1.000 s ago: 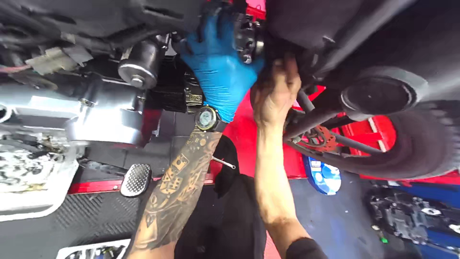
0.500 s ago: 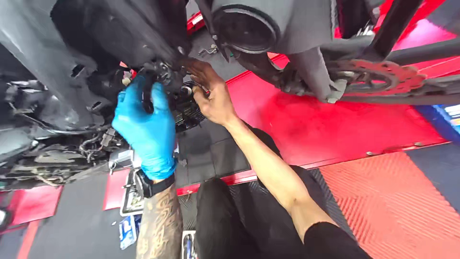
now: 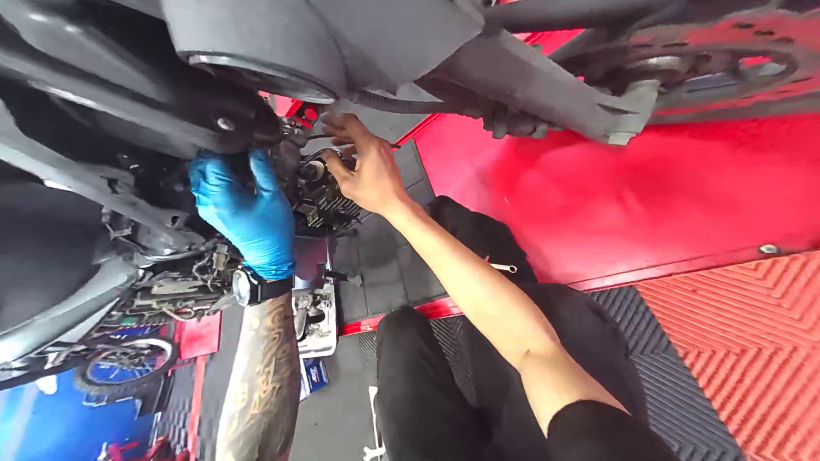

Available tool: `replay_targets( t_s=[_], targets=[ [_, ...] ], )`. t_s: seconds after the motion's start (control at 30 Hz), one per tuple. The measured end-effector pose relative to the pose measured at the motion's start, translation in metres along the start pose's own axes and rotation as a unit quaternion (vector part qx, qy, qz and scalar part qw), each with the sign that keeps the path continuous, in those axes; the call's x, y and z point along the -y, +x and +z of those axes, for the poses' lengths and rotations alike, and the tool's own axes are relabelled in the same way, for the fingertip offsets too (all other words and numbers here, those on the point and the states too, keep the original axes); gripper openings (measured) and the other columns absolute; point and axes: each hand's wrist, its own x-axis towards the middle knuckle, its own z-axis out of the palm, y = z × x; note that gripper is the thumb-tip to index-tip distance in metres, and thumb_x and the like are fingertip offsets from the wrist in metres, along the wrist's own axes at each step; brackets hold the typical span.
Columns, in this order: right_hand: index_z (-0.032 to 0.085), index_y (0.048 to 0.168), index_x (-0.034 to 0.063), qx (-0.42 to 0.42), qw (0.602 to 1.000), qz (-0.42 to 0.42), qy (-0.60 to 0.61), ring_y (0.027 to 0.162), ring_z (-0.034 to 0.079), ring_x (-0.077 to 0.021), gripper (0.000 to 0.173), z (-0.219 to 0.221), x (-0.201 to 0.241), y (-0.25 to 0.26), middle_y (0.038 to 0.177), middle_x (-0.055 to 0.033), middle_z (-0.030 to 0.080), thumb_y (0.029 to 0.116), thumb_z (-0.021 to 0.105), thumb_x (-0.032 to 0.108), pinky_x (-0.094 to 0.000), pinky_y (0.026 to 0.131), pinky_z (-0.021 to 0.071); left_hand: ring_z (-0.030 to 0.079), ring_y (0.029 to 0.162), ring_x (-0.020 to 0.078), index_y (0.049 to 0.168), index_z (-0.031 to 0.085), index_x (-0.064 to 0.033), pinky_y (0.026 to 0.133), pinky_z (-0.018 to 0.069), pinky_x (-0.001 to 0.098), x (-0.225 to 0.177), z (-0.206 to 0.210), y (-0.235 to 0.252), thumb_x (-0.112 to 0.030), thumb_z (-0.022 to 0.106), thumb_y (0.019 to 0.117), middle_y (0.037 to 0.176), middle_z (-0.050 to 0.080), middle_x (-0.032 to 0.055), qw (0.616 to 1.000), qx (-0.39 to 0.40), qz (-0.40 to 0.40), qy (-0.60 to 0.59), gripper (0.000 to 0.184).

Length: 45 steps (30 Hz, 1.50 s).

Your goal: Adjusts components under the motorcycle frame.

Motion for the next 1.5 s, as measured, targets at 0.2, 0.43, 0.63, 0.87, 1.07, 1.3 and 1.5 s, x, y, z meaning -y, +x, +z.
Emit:
replay_targets(
  t_s=[0.2, 0.43, 0.63, 0.87, 1.07, 1.3, 1.5],
  targets=[
    [0.061, 0.138, 0.0025, 0.013, 0.999, -0.027, -0.019, 0.113, 0.07, -0.019, 0.048, -0.002, 0.015, -0.006, 0.127, -0.0111, 0.07, 0.0913, 0.066, 0.005, -0.0394, 0.097, 0.0594, 0.066, 0.115, 0.0258, 0.113, 0.075, -0.0039, 0.099, 0.0497, 0.0417, -0.018, 0.008, 0.008, -0.035, 0.058, 0.1049, 0.115, 0.072, 0.017, 0.996, -0.043, -0.067, 0.026, 0.036],
    [0.059, 0.142, 0.0032, 0.026, 0.994, -0.098, -0.034, 0.124, 0.064, -0.0215, 0.049, -0.003, 0.027, 0.006, 0.134, -0.0106, 0.068, 0.094, 0.066, 0.01, -0.0409, 0.108, 0.0512, 0.068, 0.07, 0.0088, 0.093, 0.07, -0.004, 0.068, 0.0607, 0.0303, -0.039, 0.0, 0.011, -0.014, 0.06, 0.1028, 0.079, 0.067, -0.001, 0.935, -0.089, -0.228, -0.258, 0.017],
    [0.059, 0.143, 0.0042, 0.045, 0.99, -0.125, -0.055, 0.135, 0.056, -0.0226, 0.051, 0.011, 0.024, -0.003, 0.141, -0.0091, 0.064, 0.0919, 0.063, 0.01, -0.0461, 0.118, 0.0404, 0.063, 0.065, 0.0099, 0.108, 0.058, -0.0104, 0.062, 0.0584, 0.0284, -0.033, -0.012, 0.02, -0.016, 0.042, 0.1098, 0.084, 0.064, -0.0035, 0.871, 0.057, -0.272, -0.405, 0.017],
    [0.07, 0.13, 0.0033, 0.018, 0.989, -0.146, -0.022, 0.142, 0.051, -0.0258, 0.044, 0.014, 0.022, -0.002, 0.142, -0.0115, 0.064, 0.0876, 0.057, 0.002, -0.0426, 0.119, 0.0398, 0.047, 0.056, 0.0106, 0.099, 0.057, -0.0089, 0.054, 0.0466, 0.029, 0.036, 0.025, 0.018, -0.012, 0.044, 0.1059, 0.069, 0.051, -0.0016, 0.786, 0.103, -0.186, -0.58, 0.016],
    [0.074, 0.125, 0.007, 0.02, 0.988, -0.145, -0.058, 0.13, 0.06, -0.0245, 0.048, 0.008, 0.025, 0.001, 0.137, -0.0074, 0.068, 0.0826, 0.056, -0.004, -0.0421, 0.107, 0.0462, 0.04, 0.047, 0.0027, 0.093, 0.052, -0.0153, 0.045, 0.038, 0.0164, -0.028, 0.001, 0.04, -0.006, 0.037, 0.1081, 0.066, 0.052, -0.0063, 0.786, 0.103, -0.283, -0.541, 0.023],
    [0.077, 0.118, 0.0052, 0.004, 0.986, -0.154, -0.061, 0.125, 0.062, -0.026, 0.045, 0.012, 0.025, 0.001, 0.131, -0.0098, 0.071, 0.0789, 0.057, -0.003, -0.0394, 0.106, 0.0484, 0.05, 0.052, 0.015, 0.097, 0.059, -0.0087, 0.046, 0.0471, 0.033, 0.047, 0.041, 0.023, -0.017, 0.057, 0.1041, 0.068, 0.053, 0.0022, 0.861, 0.119, -0.226, -0.44, 0.011],
    [0.076, 0.116, 0.0001, -0.036, 0.983, -0.176, -0.04, 0.124, 0.063, -0.0293, 0.044, 0.02, 0.022, -0.001, 0.128, -0.0136, 0.072, 0.0773, 0.056, -0.005, -0.0407, 0.107, 0.048, 0.048, 0.054, 0.0029, 0.106, 0.06, -0.0063, 0.045, 0.0415, 0.0186, 0.014, 0.032, 0.02, -0.011, 0.056, 0.1038, 0.075, 0.058, -0.003, 0.847, 0.07, -0.071, -0.522, 0.006]
  ],
)
